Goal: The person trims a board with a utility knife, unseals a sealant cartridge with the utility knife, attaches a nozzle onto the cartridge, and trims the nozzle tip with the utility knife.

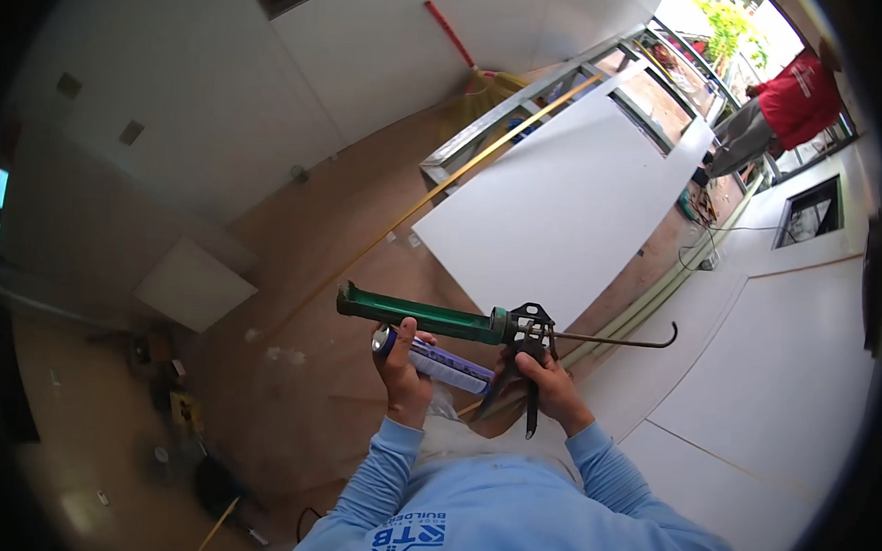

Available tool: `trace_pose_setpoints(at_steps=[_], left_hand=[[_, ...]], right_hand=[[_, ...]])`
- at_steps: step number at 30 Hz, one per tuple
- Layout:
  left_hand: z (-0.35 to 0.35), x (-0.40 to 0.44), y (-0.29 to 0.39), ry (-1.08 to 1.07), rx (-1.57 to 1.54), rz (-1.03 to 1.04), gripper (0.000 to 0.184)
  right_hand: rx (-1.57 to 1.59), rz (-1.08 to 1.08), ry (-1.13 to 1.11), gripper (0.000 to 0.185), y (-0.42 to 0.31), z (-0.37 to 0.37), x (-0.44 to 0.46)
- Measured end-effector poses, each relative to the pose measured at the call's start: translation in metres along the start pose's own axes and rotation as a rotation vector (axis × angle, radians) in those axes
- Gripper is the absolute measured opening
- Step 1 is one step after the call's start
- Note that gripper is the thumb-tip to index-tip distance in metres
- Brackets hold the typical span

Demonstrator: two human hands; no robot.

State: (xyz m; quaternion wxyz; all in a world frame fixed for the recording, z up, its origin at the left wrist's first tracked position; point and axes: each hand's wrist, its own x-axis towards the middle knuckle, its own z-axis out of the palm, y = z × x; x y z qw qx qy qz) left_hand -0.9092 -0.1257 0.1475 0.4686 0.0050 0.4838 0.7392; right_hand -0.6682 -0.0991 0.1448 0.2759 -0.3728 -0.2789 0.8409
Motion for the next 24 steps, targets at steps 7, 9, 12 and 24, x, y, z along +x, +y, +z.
trace_pose_setpoints(at_steps=[7,9,12,24], left_hand=[[-0.114,0.053,0.107,0.178,-0.073,-0.183,0.031],[-0.141,0.069,0.130,0.213,-0.112,-0.149,0.031],[-0.166,0.083,0.177,0.336,-0.172,-0.061,0.034],[-0.179,0.209,0.341,0.439,-0.468,0.414,0.057]], right_hand=[[-0.150,0.011,-0.046,0.045,0.031,0.117,0.079],[-0.128,0.027,-0.101,0.045,0.026,0.129,0.097],[-0.124,0.051,-0.144,0.044,0.020,0.145,0.114],[-0.226,-0.034,-0.299,0.036,-0.037,0.181,0.192]])
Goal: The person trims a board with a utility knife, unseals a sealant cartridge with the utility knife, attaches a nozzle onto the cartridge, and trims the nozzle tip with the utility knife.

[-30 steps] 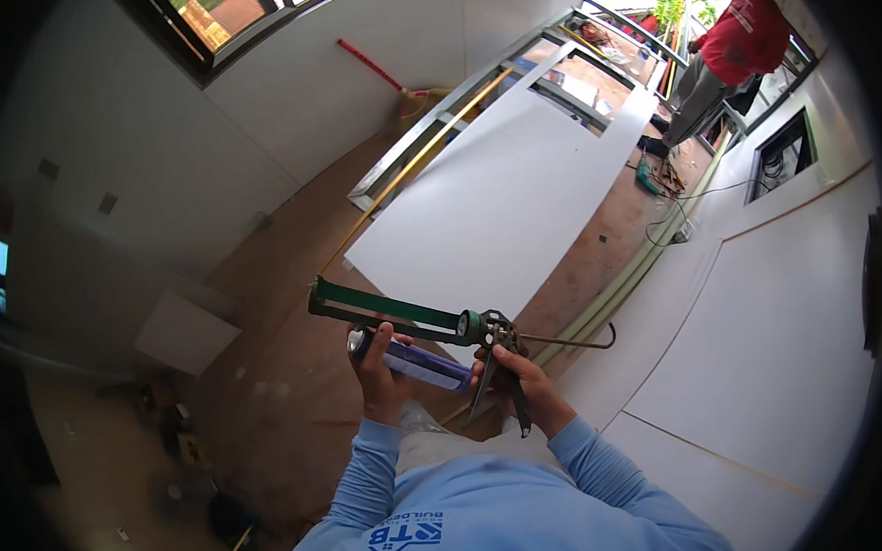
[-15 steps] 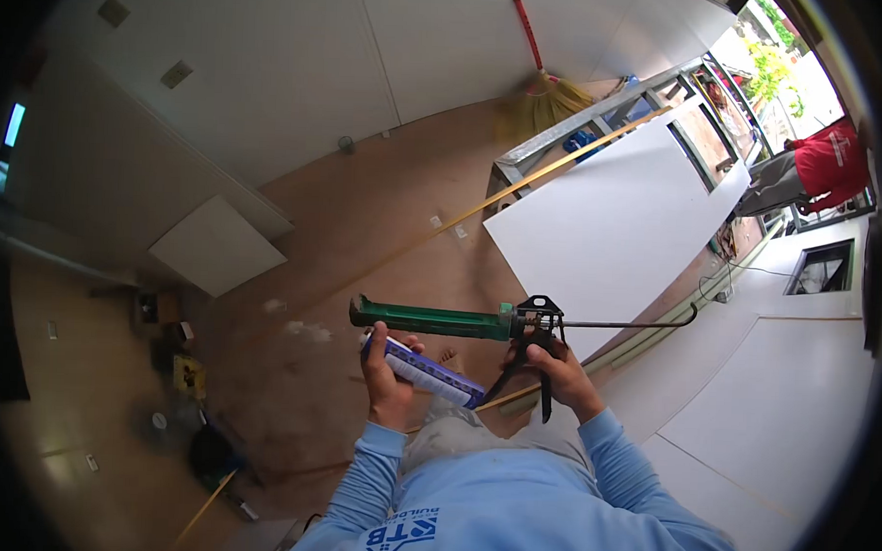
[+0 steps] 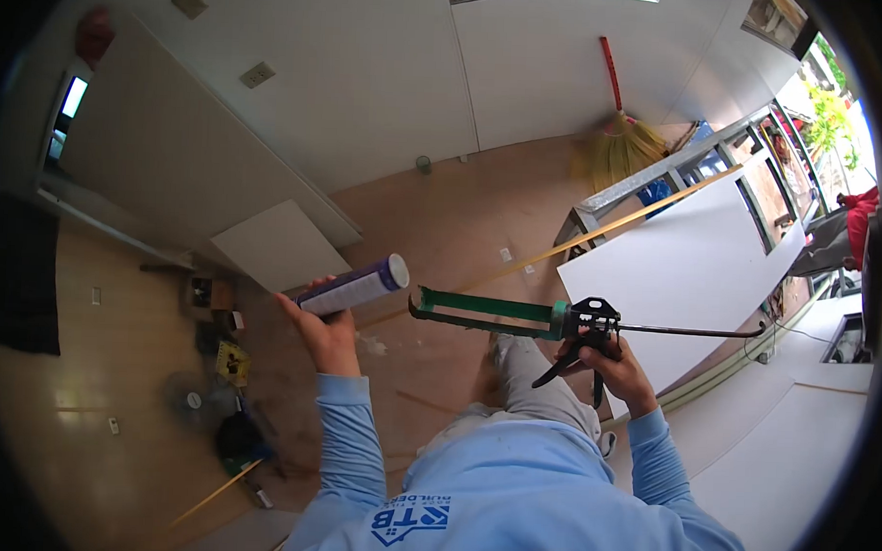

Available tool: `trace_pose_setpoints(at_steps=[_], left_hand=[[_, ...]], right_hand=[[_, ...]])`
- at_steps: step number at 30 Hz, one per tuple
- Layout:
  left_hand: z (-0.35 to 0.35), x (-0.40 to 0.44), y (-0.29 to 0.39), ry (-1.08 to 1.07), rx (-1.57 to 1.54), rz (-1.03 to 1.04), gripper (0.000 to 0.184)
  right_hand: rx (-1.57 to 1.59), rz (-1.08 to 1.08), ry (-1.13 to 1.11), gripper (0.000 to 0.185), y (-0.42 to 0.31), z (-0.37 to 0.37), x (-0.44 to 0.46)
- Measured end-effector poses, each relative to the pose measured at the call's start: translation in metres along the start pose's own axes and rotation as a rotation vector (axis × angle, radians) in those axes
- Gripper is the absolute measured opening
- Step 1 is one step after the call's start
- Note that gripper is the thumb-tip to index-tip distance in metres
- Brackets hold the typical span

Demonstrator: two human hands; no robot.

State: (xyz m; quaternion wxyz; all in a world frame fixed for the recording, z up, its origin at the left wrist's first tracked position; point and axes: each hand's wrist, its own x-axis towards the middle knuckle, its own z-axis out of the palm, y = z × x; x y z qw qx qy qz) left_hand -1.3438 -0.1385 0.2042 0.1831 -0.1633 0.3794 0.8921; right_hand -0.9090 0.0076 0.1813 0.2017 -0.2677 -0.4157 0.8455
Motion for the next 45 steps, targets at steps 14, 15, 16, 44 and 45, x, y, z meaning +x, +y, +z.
trace_pose_setpoints(at_steps=[14,15,16,44,45], left_hand=[[0.222,0.056,-0.149,-0.191,0.458,-0.225,0.054],[0.229,0.061,-0.158,-0.196,0.479,-0.208,0.052],[0.236,0.064,-0.163,-0.173,0.483,-0.213,0.051],[0.410,0.279,-0.461,-0.793,0.667,-0.799,0.068],[0.427,0.268,-0.472,-0.675,0.695,-0.993,0.068]], right_hand=[[-0.071,0.056,0.010,0.033,-0.079,-0.006,0.209],[-0.063,0.064,0.032,0.033,-0.083,-0.007,0.216],[-0.055,0.071,0.053,0.032,-0.087,-0.010,0.224],[-0.725,-0.549,0.757,0.032,-0.143,-0.024,0.421],[-0.739,-0.524,0.815,0.031,-0.143,-0.023,0.435]])
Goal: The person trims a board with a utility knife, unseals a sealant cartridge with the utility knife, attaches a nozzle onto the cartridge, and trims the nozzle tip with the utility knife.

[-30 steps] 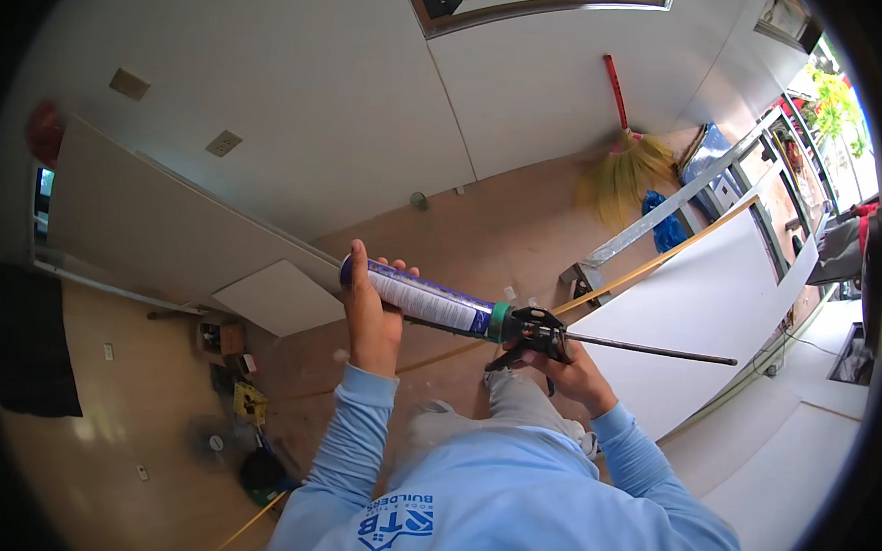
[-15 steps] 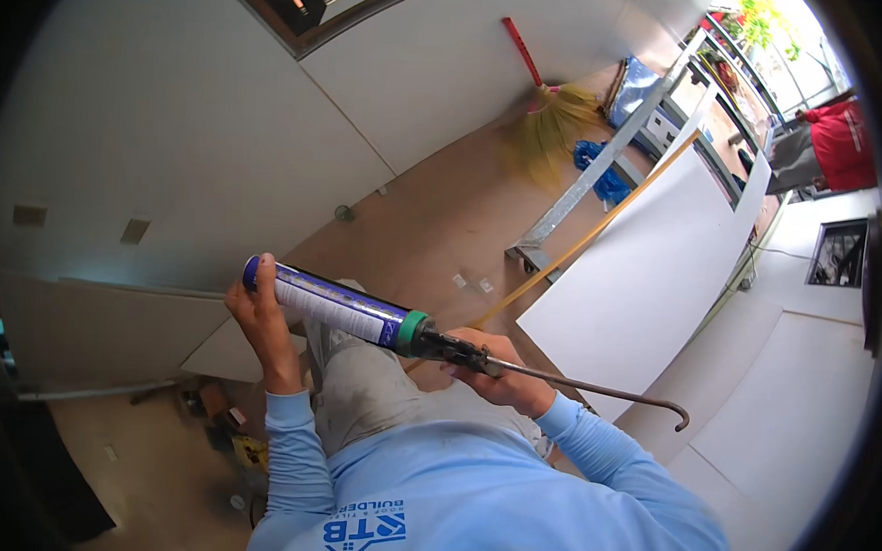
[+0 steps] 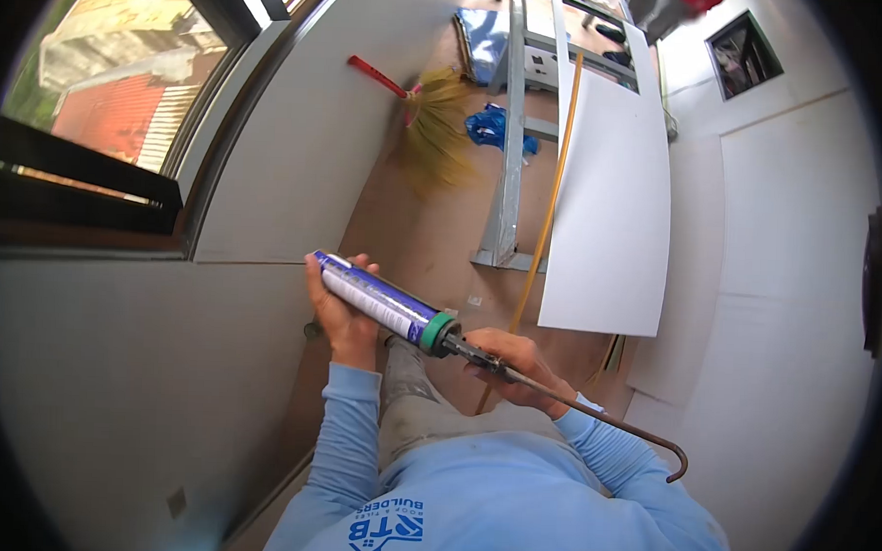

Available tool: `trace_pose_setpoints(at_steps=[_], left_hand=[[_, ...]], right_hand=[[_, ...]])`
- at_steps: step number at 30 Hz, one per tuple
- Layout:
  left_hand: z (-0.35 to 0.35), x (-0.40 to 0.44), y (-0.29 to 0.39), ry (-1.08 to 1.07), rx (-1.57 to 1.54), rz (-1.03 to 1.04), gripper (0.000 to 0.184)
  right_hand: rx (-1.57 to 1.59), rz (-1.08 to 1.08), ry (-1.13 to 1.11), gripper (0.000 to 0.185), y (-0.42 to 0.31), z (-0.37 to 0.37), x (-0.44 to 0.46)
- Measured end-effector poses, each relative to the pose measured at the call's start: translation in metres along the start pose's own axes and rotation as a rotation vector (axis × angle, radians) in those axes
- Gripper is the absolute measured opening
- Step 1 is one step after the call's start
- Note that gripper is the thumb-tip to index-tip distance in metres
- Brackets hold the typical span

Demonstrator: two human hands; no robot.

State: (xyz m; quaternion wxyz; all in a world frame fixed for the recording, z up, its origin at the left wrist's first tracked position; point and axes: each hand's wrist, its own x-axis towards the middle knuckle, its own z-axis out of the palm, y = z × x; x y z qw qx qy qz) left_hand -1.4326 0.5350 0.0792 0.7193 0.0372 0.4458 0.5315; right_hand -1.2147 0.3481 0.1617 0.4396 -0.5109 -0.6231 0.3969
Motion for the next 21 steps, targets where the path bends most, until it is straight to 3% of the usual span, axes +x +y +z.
trace_pose_setpoints(at_steps=[1,4,9,11,13,16,19,21], left_hand=[[0.025,0.005,-0.002,0.037,-0.075,-0.193,0.069],[0.027,0.059,-0.013,-0.074,-0.034,-0.297,0.074],[0.092,0.097,-0.006,-0.251,-0.004,-0.391,0.057],[0.109,0.136,-0.005,-0.488,-0.020,-0.429,0.055],[0.157,0.143,0.014,-0.555,0.010,-0.359,0.054],[0.216,0.151,0.038,-0.655,0.090,-0.256,0.054],[0.253,0.178,0.047,-0.825,0.110,-0.217,0.058],[0.280,0.195,0.048,-0.879,0.197,-0.192,0.060]], right_hand=[[-0.007,0.064,0.063,0.030,0.001,0.013,0.006],[0.005,0.263,0.229,0.029,0.007,0.042,0.022],[0.013,0.401,0.407,0.042,0.022,0.063,0.044],[-0.099,0.367,0.454,0.051,0.021,0.062,0.069],[-0.315,0.283,0.508,0.059,0.022,0.059,0.089],[-0.467,0.420,0.397,0.068,0.067,0.054,0.073],[-0.590,0.515,0.344,0.060,0.104,0.035,0.060],[-0.466,0.621,0.448,0.051,0.145,0.022,0.059]])
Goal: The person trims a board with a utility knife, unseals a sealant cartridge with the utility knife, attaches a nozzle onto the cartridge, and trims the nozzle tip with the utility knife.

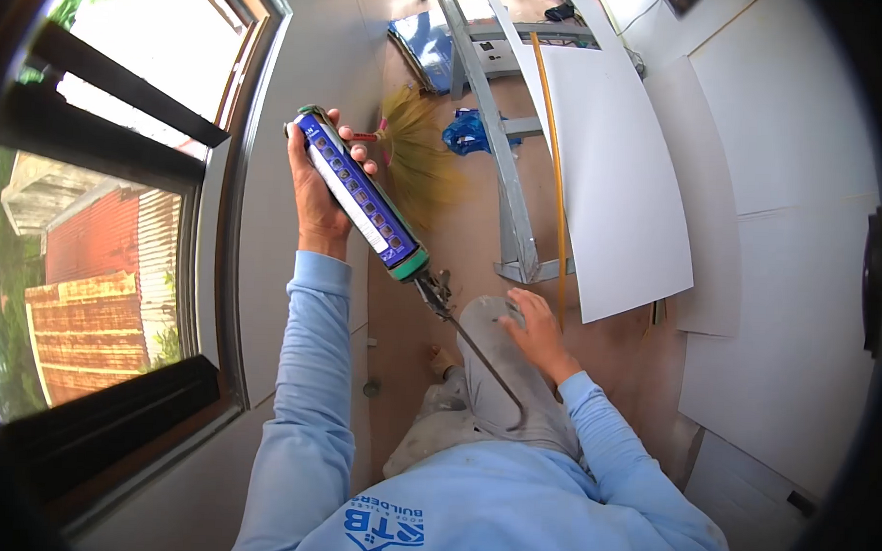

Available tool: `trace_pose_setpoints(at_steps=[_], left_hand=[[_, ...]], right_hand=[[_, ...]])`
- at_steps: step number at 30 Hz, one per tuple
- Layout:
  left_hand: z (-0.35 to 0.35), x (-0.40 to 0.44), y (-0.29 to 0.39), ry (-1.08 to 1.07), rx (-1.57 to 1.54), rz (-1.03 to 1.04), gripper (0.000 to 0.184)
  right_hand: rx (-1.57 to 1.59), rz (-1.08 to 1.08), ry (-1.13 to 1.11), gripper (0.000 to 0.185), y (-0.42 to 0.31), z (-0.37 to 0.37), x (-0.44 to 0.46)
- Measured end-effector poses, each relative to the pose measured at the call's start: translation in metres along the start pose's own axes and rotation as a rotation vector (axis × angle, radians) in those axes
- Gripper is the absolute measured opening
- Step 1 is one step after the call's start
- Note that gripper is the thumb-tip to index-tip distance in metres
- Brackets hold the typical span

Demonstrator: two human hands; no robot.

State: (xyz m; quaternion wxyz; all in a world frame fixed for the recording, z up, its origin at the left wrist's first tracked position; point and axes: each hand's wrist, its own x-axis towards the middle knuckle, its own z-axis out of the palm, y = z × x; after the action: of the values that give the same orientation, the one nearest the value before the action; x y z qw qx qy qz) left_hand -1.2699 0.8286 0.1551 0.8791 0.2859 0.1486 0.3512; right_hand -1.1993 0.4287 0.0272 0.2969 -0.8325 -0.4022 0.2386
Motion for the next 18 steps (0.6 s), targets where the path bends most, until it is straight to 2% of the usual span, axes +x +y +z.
trace_pose_setpoints(at_steps=[4,8,10,15,16,18], left_hand=[[-0.006,0.061,-0.005,-0.090,0.106,-0.086,0.063],[-0.039,0.128,-0.039,-0.047,0.230,-0.139,0.068],[-0.076,0.161,-0.061,-0.021,0.306,-0.151,0.072],[-0.168,0.251,-0.142,-0.052,0.433,-0.255,0.087],[-0.208,0.230,-0.114,-0.076,0.386,-0.251,0.090],[-0.243,0.234,-0.131,-0.077,0.365,-0.266,0.091]], right_hand=[[0.387,0.269,0.072,0.036,0.038,0.039,0.090],[0.484,0.417,0.071,0.035,0.087,0.097,0.234],[0.498,0.519,0.106,0.036,0.145,0.163,0.310],[0.215,0.781,0.178,0.032,0.241,0.249,0.466],[0.240,0.898,0.259,0.032,0.194,0.250,0.468],[0.133,0.964,0.349,0.032,0.220,0.271,0.511]])
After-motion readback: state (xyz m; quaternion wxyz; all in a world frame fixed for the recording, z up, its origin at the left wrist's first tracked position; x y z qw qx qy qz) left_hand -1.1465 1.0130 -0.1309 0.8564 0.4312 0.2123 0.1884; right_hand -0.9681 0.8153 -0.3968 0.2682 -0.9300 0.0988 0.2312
